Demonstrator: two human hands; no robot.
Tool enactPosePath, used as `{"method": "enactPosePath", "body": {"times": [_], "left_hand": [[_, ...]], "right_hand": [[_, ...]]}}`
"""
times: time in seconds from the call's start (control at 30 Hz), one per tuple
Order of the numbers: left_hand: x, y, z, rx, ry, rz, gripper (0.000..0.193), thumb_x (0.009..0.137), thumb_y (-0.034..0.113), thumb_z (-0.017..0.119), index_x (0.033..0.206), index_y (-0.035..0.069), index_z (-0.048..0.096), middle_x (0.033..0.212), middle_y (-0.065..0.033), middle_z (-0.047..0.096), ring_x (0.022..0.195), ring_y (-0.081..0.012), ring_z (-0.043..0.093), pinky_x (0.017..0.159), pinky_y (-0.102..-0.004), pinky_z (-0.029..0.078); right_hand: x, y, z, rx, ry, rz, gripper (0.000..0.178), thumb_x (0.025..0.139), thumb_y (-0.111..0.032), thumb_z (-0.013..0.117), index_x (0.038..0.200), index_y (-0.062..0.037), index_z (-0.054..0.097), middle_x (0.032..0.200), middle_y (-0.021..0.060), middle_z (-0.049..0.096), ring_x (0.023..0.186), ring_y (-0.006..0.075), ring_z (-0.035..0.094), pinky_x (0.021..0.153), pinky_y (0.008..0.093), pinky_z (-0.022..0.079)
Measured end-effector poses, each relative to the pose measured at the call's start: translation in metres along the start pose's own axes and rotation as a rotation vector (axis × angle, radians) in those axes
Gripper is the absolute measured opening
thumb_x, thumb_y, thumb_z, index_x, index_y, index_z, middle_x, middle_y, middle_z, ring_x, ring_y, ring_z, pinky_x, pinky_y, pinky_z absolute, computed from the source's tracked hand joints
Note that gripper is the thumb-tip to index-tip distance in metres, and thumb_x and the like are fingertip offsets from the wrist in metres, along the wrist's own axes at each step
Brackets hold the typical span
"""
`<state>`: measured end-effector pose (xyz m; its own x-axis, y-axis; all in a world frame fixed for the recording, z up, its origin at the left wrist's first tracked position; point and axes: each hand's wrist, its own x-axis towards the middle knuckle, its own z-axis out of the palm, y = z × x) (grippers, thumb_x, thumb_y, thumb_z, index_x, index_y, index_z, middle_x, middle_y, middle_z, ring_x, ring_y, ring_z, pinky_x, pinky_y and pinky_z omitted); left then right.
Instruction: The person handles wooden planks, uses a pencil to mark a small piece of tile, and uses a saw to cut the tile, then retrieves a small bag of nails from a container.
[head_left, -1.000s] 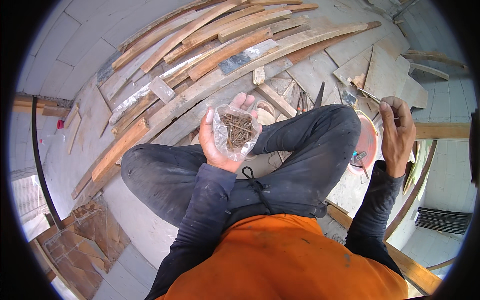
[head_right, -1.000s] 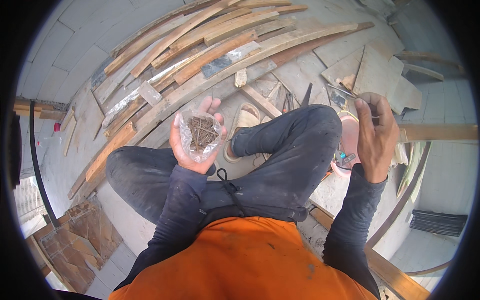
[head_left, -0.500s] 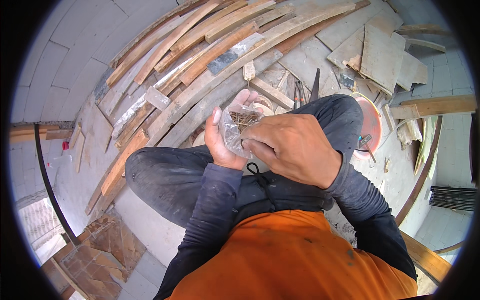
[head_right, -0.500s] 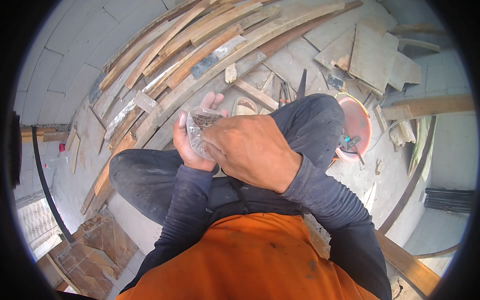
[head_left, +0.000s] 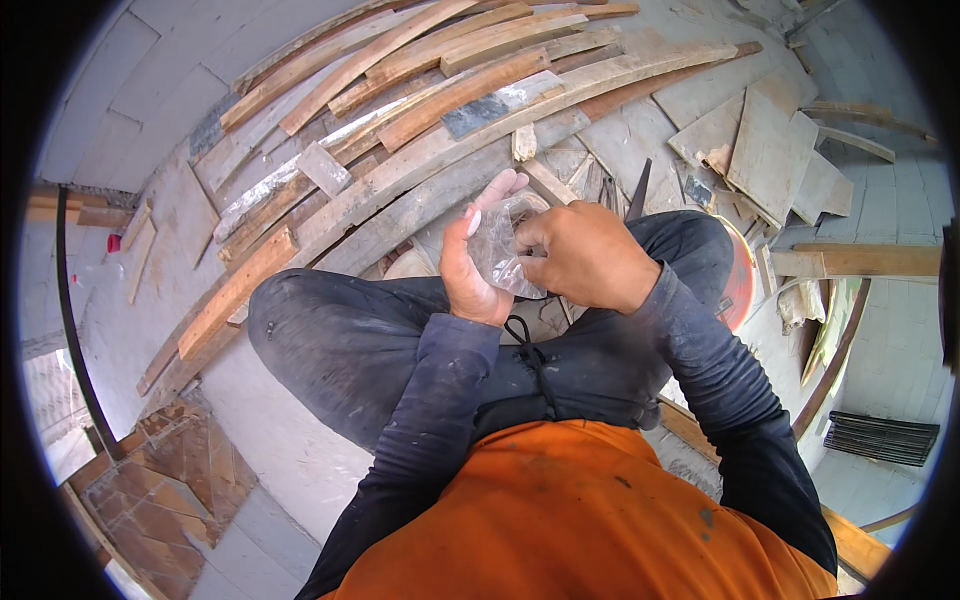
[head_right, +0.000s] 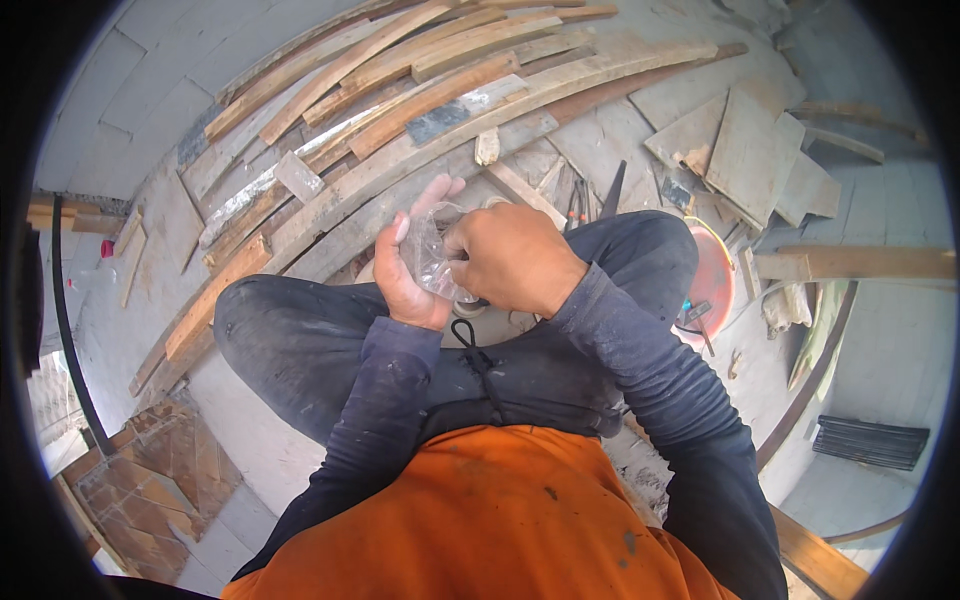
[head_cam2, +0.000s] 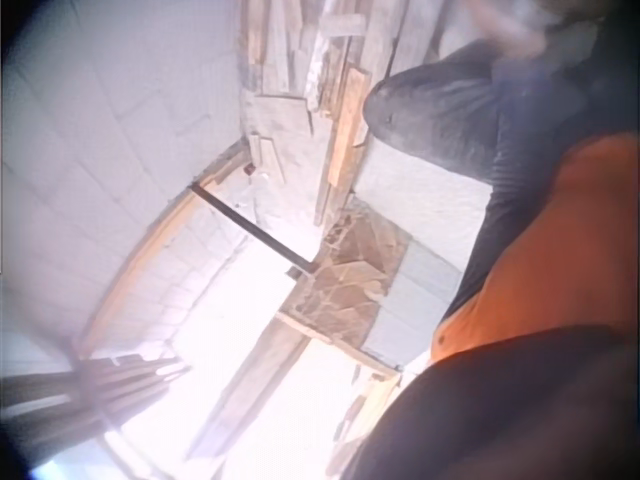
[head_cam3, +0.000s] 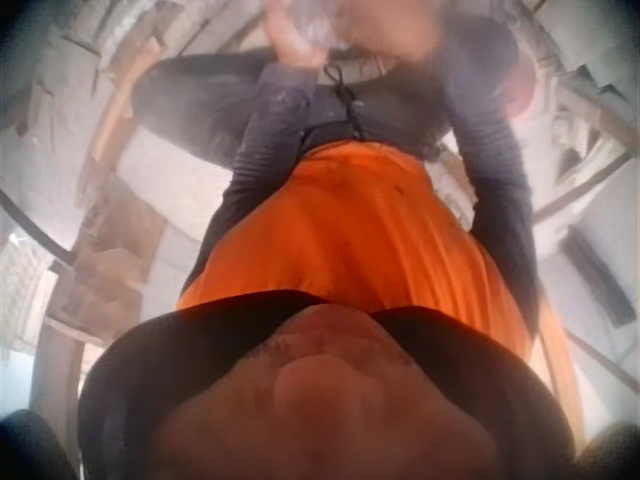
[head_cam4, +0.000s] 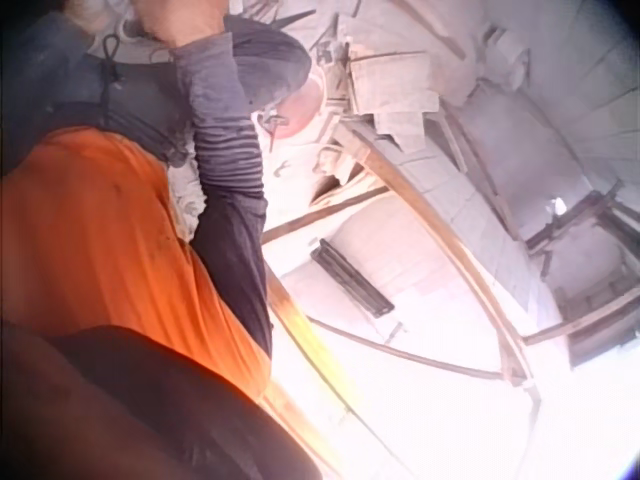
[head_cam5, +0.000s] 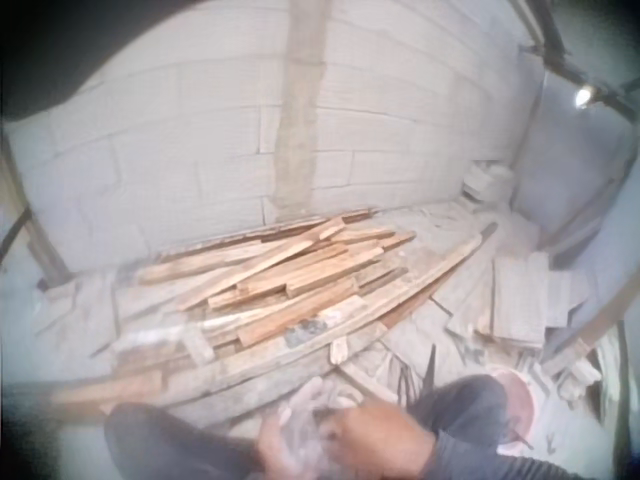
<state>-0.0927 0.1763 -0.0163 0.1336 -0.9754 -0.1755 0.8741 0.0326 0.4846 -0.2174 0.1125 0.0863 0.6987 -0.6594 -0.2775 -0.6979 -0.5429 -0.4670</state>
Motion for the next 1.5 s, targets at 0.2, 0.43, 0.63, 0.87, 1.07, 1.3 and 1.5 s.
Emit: {"method": "enactPosePath", "body": {"times": [0.2, 0.43, 0.63, 0.87, 1.07, 1.3, 1.5], "left_hand": [[0.003, 0.004, -0.005, -0.093, 0.033, 0.011, 0.081, 0.097, 0.052, 0.049, 0.152, -0.007, 0.044, 0.15, -0.0182, 0.053, 0.122, -0.0288, 0.062, 0.107, -0.0433, 0.049], [0.005, 0.011, -0.009, -0.215, 0.027, -0.028, 0.081, 0.099, 0.054, 0.05, 0.155, -0.005, 0.042, 0.154, -0.018, 0.05, 0.122, -0.0281, 0.062, 0.103, -0.0481, 0.052], [0.001, 0.013, -0.013, -0.35, -0.109, -0.056, 0.082, 0.102, 0.049, 0.052, 0.163, 0.0, 0.028, 0.164, -0.0163, 0.039, 0.127, -0.0279, 0.061, 0.104, -0.0467, 0.054], [-0.001, 0.002, -0.008, -0.375, -0.153, -0.091, 0.082, 0.103, 0.051, 0.048, 0.163, 0.0, 0.027, 0.166, -0.0162, 0.037, 0.13, -0.0284, 0.06, 0.103, -0.0469, 0.055], [-0.003, 0.005, -0.007, -0.373, -0.123, -0.131, 0.082, 0.101, 0.054, 0.047, 0.161, -0.001, 0.032, 0.163, -0.0162, 0.041, 0.126, -0.0286, 0.061, 0.104, -0.049, 0.054], [-0.004, 0.001, 0.0, -0.27, -0.054, -0.189, 0.085, 0.098, 0.056, 0.051, 0.157, -0.003, 0.037, 0.156, -0.0196, 0.048, 0.125, -0.0326, 0.061, 0.102, -0.0516, 0.054], [-0.009, 0.0, 0.009, -0.11, -0.033, -0.131, 0.083, 0.097, 0.054, 0.048, 0.154, -0.007, 0.042, 0.155, -0.0202, 0.049, 0.133, -0.0316, 0.056, 0.116, -0.044, 0.041]], "right_hand": [[-0.008, -0.009, -0.012, 0.087, 0.114, 0.058, 0.018, 0.085, -0.022, 0.07, 0.089, -0.0057, 0.076, 0.074, 0.0171, 0.068, 0.068, 0.036, 0.067, 0.065, 0.0437, 0.052], [-0.055, -0.005, -0.064, 0.269, 0.278, 0.256, 0.029, 0.089, -0.028, 0.065, 0.094, -0.0011, 0.075, 0.071, 0.0177, 0.068, 0.064, 0.0321, 0.066, 0.065, 0.0425, 0.052], [-0.14, 0.076, -0.083, 0.554, 0.492, 0.591, 0.028, 0.098, -0.026, 0.062, 0.093, -0.0014, 0.076, 0.061, -0.0006, 0.057, 0.052, 0.0057, 0.048, 0.049, 0.0239, 0.034], [-0.252, 0.205, -0.055, 0.709, 0.536, 0.979, 0.03, 0.101, -0.025, 0.058, 0.107, -0.0003, 0.074, 0.062, -0.0003, 0.057, 0.047, 0.0078, 0.045, 0.042, 0.0255, 0.035], [-0.247, 0.235, -0.046, 0.33, 0.708, 1.052, 0.042, 0.101, -0.032, 0.061, 0.127, 0.0004, 0.071, 0.074, 0.0071, 0.069, 0.058, 0.0145, 0.061, 0.053, 0.0308, 0.052], [-0.094, 0.01, -0.052, 0.278, 0.379, 0.05, 0.021, 0.094, -0.021, 0.072, 0.108, -0.006, 0.077, 0.091, 0.0134, 0.073, 0.077, 0.0275, 0.069, 0.069, 0.0375, 0.053], [-0.027, -0.016, -0.016, -0.307, 0.173, -0.102, 0.014, 0.089, -0.02, 0.068, 0.09, -0.0059, 0.072, 0.081, 0.0155, 0.072, 0.072, 0.0348, 0.071, 0.062, 0.0441, 0.056]]}}
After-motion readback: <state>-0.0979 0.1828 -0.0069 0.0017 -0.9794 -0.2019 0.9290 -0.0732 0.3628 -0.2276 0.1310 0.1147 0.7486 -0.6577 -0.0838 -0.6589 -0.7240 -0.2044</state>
